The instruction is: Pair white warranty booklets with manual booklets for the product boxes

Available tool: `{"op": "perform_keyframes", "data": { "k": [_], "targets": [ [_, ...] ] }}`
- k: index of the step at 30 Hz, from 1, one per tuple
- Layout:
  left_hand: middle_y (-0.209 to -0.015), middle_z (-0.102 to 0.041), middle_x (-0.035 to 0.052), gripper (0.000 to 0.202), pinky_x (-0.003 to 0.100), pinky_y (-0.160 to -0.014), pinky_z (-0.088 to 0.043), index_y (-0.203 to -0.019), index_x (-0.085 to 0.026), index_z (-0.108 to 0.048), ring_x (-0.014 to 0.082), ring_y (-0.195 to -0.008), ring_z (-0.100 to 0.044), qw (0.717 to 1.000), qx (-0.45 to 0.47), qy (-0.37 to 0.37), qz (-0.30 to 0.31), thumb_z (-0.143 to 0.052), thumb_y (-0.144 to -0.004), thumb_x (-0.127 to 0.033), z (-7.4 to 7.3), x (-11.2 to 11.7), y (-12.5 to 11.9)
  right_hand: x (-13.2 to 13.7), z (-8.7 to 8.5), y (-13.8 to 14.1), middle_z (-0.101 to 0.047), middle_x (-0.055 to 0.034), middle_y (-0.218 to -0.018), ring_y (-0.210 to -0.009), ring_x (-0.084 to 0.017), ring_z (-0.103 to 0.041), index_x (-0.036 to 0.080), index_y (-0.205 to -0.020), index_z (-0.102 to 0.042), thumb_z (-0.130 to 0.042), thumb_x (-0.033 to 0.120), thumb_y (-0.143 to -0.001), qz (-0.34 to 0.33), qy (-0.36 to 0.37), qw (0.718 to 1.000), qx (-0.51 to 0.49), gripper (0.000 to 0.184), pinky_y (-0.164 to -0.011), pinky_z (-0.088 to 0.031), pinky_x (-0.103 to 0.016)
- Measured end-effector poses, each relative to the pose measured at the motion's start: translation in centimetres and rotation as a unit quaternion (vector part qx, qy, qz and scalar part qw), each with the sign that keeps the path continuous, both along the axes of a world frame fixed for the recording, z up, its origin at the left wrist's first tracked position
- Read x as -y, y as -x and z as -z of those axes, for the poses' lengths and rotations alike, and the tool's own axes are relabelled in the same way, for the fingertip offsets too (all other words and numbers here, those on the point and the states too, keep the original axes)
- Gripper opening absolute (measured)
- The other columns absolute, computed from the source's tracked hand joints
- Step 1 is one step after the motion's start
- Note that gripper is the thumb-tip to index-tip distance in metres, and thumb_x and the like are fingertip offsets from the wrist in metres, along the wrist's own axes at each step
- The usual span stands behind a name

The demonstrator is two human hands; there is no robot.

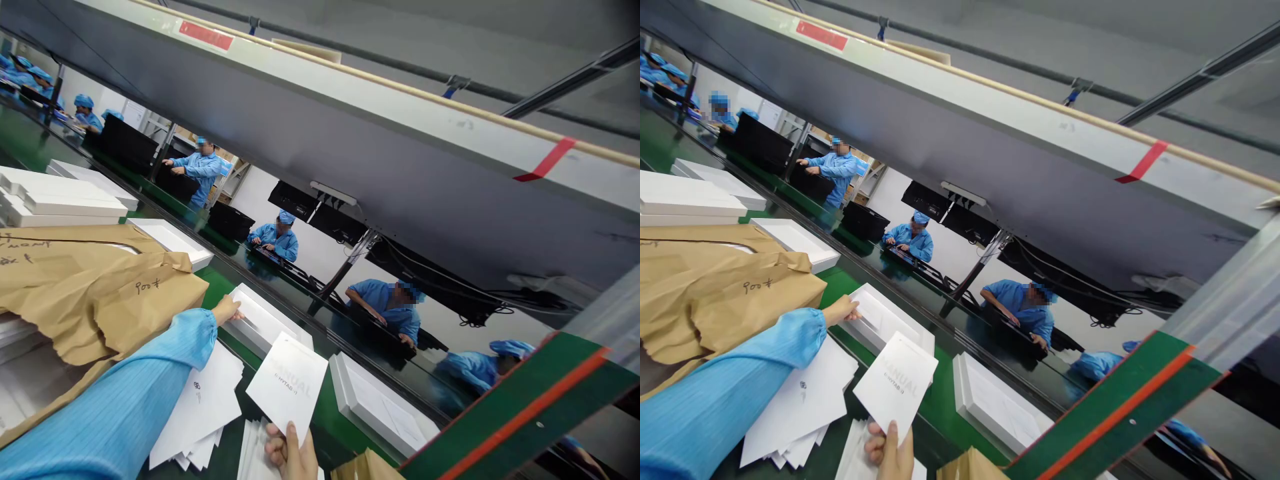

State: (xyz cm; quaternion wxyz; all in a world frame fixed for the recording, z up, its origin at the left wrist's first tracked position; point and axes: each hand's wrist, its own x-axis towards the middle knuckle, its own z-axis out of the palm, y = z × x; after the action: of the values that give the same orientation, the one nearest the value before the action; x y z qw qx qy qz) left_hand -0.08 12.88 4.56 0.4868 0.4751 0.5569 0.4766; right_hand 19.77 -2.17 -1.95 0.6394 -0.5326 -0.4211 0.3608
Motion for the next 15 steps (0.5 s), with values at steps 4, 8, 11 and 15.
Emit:
{"op": "perform_keyframes", "data": {
  "k": [4,8,11,15],
  "targets": [
    [-0.083,-0.056,0.0066,0.045,0.019,-0.05,-0.04,-0.118,-0.01,-0.014,0.0059,-0.05,-0.05,0.997,0.0,-0.041,-0.071,-0.029,-0.08,-0.028,0.1,0.4,0.2,0.1,-0.1,0.3,-0.057,-0.0009,-0.043,-0.032,-0.017,-0.048,0.022,-0.095,-0.039,-0.05,0.062,-0.049,-0.011,0.002,1.0,0.009,0.062,-0.028,-0.032,-0.026],
    [-0.09,-0.056,0.0067,0.044,0.018,-0.049,-0.038,-0.117,-0.014,-0.016,0.0077,-0.055,-0.052,0.992,-0.011,-0.096,-0.084,-0.03,-0.077,-0.025,0.3,2.9,1.1,0.8,-0.8,0.3,-0.057,0.0005,-0.043,-0.034,-0.017,-0.05,0.023,-0.101,-0.033,-0.051,0.058,-0.053,-0.017,-0.006,1.0,0.009,0.062,-0.032,-0.036,-0.026],
    [-0.082,-0.057,0.0022,0.027,0.018,-0.051,-0.037,-0.099,-0.017,-0.041,0.0082,-0.056,-0.052,0.99,-0.02,-0.131,-0.048,-0.032,-0.074,-0.023,1.1,6.1,1.3,1.1,-2.7,-0.1,-0.061,-0.0004,-0.052,-0.043,-0.017,-0.054,0.022,-0.103,-0.032,-0.052,0.049,-0.059,-0.043,-0.016,0.999,0.002,0.056,-0.042,-0.043,-0.027],
    [-0.07,-0.057,-0.0016,0.018,0.02,-0.053,-0.036,-0.08,-0.019,-0.049,0.0101,-0.058,-0.052,0.978,-0.12,-0.171,0.026,-0.033,-0.072,-0.023,3.2,10.0,0.7,-1.2,-6.2,-1.2,-0.062,-0.0015,-0.062,-0.054,-0.014,-0.057,0.019,-0.096,-0.038,-0.055,0.033,-0.062,-0.095,0.0,0.995,0.0,0.04,-0.052,-0.046,-0.025]
  ]
}}
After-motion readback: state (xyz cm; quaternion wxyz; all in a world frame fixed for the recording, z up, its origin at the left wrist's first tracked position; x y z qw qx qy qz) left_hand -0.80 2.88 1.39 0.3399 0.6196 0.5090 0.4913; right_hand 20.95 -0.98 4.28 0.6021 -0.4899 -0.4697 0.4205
